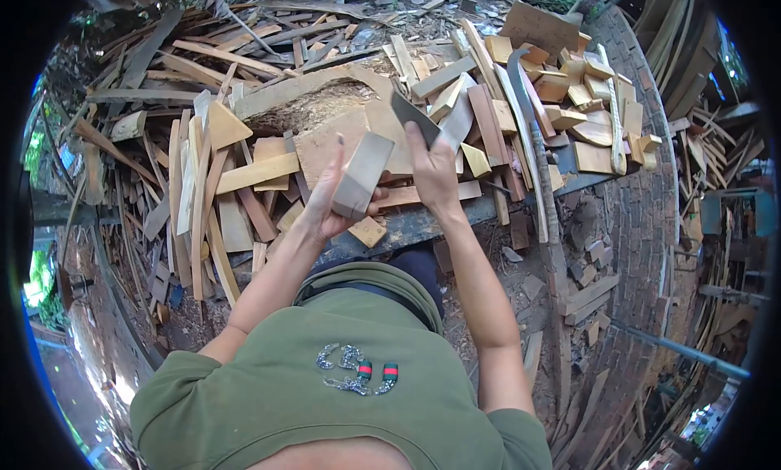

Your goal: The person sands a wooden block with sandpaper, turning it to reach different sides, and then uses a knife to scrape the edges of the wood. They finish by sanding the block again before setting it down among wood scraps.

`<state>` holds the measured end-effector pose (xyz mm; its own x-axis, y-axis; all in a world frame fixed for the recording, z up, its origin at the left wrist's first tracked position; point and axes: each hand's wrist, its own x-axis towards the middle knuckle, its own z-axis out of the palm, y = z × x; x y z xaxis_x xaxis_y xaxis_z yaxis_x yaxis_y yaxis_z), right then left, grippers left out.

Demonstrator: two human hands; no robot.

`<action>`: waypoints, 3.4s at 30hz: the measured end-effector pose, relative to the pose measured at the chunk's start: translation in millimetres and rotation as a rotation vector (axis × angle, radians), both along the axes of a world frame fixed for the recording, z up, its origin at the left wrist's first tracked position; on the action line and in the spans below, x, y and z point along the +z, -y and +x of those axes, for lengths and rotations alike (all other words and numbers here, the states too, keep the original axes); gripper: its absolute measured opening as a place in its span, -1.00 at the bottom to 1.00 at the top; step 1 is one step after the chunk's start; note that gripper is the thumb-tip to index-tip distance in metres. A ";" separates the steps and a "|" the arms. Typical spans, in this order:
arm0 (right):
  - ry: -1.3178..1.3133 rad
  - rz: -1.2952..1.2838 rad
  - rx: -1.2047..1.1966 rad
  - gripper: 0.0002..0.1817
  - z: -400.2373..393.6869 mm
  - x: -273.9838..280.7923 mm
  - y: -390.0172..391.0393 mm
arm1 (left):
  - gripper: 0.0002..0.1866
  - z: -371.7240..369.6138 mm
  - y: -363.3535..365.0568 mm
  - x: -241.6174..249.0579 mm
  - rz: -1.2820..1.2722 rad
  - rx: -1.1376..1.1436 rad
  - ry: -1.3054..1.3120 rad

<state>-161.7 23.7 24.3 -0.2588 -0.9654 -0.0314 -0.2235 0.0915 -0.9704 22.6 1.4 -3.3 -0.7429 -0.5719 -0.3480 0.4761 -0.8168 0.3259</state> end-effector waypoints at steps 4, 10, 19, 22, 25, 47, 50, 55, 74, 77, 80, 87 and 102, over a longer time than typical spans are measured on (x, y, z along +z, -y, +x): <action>0.002 -0.118 -0.002 -0.56 11.0 -5.3 -16.2 | -0.38 -6.5 -2.9 10.0 0.228 0.240 0.024; -0.230 -0.287 0.139 -0.61 38.6 -0.3 -17.4 | -0.56 6.2 0.4 -15.3 0.134 0.071 -0.230; -0.196 -0.318 0.202 -0.62 63.4 5.4 -30.0 | -0.39 1.4 -13.6 -20.5 -0.040 0.357 0.251; -0.260 -0.333 0.262 -0.62 60.7 8.7 -25.4 | -0.38 6.4 -12.9 -3.9 -0.081 0.364 0.259; -0.330 -0.317 0.250 -0.63 61.4 12.5 -19.7 | -0.40 7.9 -7.5 -0.4 -0.098 0.327 0.196; -0.512 -0.381 0.147 -0.62 52.8 25.4 4.3 | -0.47 18.1 9.4 -15.8 0.023 0.008 -0.074; -0.553 -0.514 0.299 -0.59 74.0 30.7 -27.9 | -0.45 16.0 13.1 11.6 0.138 0.102 -0.002; -0.559 -0.435 0.136 -0.72 49.5 16.7 6.2 | -0.40 24.8 12.4 -3.9 0.053 -0.053 -0.132; -0.597 -0.524 0.223 -0.58 66.2 31.5 -21.9 | -0.56 21.1 12.2 11.7 0.138 0.077 0.059; -0.533 -0.524 0.301 -0.62 76.3 39.7 -35.2 | -0.60 33.9 12.8 2.2 0.115 0.010 -0.046; -0.498 -0.379 0.126 -0.67 55.3 35.1 -6.8 | -0.58 25.3 8.7 8.4 0.111 0.001 0.110; -0.486 -0.516 0.270 -0.72 75.1 20.7 -24.8 | -0.55 32.0 11.8 2.2 0.101 0.041 0.105; -0.162 -0.234 -0.023 -0.63 28.8 -14.2 -10.8 | -0.28 27.7 1.0 0.5 0.176 0.154 -0.234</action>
